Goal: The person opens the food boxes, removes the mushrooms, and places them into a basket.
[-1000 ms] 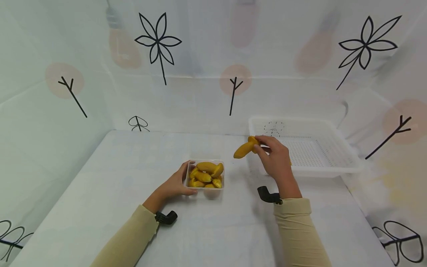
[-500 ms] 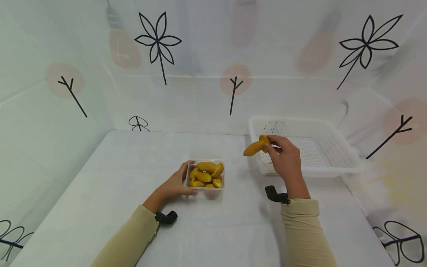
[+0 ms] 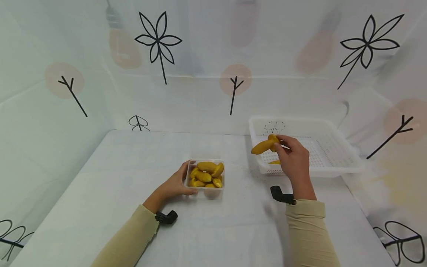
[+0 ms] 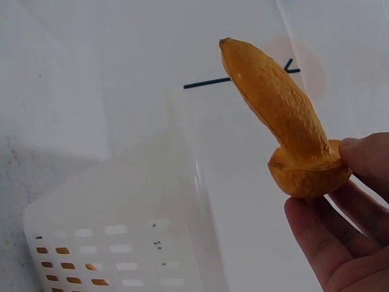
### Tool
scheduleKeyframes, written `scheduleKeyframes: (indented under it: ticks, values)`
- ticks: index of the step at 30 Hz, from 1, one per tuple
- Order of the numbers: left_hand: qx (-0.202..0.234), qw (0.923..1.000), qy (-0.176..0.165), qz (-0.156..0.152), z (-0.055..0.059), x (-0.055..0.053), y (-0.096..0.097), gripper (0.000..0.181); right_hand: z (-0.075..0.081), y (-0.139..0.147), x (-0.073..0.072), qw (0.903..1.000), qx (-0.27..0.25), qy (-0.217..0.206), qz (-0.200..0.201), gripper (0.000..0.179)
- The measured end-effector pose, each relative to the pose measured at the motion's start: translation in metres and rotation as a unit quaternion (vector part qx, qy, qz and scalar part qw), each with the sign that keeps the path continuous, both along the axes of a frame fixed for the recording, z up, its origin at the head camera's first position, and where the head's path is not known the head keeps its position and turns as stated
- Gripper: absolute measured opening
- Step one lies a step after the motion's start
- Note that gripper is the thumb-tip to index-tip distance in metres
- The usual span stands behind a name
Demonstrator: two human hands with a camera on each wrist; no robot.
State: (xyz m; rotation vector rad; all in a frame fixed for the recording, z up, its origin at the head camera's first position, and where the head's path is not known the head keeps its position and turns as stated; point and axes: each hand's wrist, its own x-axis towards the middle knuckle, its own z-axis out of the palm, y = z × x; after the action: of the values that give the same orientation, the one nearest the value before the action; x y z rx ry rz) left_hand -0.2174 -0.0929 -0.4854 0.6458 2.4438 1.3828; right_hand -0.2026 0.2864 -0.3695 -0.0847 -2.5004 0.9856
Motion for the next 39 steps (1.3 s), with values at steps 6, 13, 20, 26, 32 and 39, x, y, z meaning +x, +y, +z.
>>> scheduleKeyframes:
  ticks: [6, 13, 20, 26, 32, 39]
  values:
    - [-0.002, 1.0, -0.005, 0.005, -0.003, 0.003, -0.003, 0.106, 0.0, 0.004, 0.001, 0.9998, -0.013, -0.003, -0.016, 0.044]
    - [-0.001, 1.0, 0.001, 0.004, -0.003, 0.002, -0.002, 0.104, 0.002, 0.014, 0.0, 0.9985, -0.028, -0.006, -0.047, 0.042]
    - [-0.004, 1.0, 0.0, 0.002, 0.0, 0.002, 0.0, 0.103, 0.001, 0.022, -0.003, 0.995, -0.043, -0.031, -0.085, 0.043]
    - [-0.007, 1.0, -0.001, 0.002, 0.0, 0.002, 0.0, 0.104, 0.001, 0.025, -0.002, 0.9924, -0.058, -0.04, -0.101, 0.044]
    - [-0.005, 1.0, -0.004, 0.0, 0.002, 0.002, 0.0, 0.105, -0.002, 0.03, -0.002, 0.9913, -0.053, -0.055, -0.107, 0.044]
    - [-0.006, 1.0, -0.003, 0.002, 0.003, 0.002, 0.0, 0.105, -0.007, 0.035, -0.004, 0.9875, -0.04, -0.096, -0.118, 0.046]
